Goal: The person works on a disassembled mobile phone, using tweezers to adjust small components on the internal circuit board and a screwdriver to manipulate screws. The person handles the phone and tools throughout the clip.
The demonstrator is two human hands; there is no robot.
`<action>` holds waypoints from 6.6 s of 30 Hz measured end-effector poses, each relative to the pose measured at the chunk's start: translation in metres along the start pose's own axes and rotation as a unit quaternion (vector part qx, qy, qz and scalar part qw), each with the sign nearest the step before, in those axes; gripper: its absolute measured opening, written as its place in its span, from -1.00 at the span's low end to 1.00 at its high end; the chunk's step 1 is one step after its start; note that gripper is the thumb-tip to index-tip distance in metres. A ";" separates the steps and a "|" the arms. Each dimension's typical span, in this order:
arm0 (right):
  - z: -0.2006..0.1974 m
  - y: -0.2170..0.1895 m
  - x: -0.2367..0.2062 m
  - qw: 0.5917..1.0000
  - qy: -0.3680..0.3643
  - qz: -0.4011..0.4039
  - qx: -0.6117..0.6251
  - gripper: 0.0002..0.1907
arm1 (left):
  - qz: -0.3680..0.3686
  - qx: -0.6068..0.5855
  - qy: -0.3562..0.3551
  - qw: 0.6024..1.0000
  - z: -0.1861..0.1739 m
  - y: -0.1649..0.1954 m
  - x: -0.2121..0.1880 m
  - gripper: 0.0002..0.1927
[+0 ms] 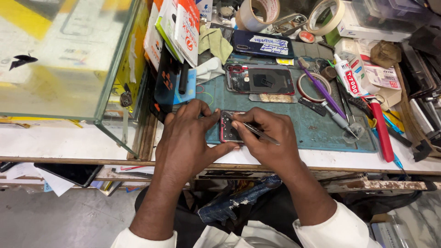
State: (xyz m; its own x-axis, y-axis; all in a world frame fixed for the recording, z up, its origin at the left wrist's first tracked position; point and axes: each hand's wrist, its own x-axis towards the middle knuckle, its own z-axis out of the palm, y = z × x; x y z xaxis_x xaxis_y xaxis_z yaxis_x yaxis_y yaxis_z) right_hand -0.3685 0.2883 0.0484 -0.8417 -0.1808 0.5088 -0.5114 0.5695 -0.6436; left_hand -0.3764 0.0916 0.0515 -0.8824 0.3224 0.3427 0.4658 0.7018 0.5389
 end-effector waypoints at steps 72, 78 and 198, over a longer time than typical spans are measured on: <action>-0.013 0.011 -0.001 0.999 -0.010 -0.030 -0.034 -0.90 | 0.003 0.012 -0.001 1.000 0.010 0.009 0.007 -0.21; -0.012 0.007 -0.007 0.990 0.026 0.100 0.098 -0.82 | 0.004 0.009 0.007 1.000 0.007 0.012 0.002 -0.20; -0.006 0.005 0.012 0.991 -0.031 0.122 0.054 -0.89 | -0.004 0.003 0.029 1.000 -0.017 0.001 -0.012 -0.33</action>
State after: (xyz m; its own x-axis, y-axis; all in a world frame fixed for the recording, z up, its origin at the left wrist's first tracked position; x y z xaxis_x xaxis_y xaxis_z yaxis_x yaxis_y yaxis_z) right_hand -0.3800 0.2940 0.0550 -0.9497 -0.0998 0.2968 -0.3047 0.5134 -0.8022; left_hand -0.3636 0.0775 0.0615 -0.8806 0.2796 0.3825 0.4582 0.7082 0.5372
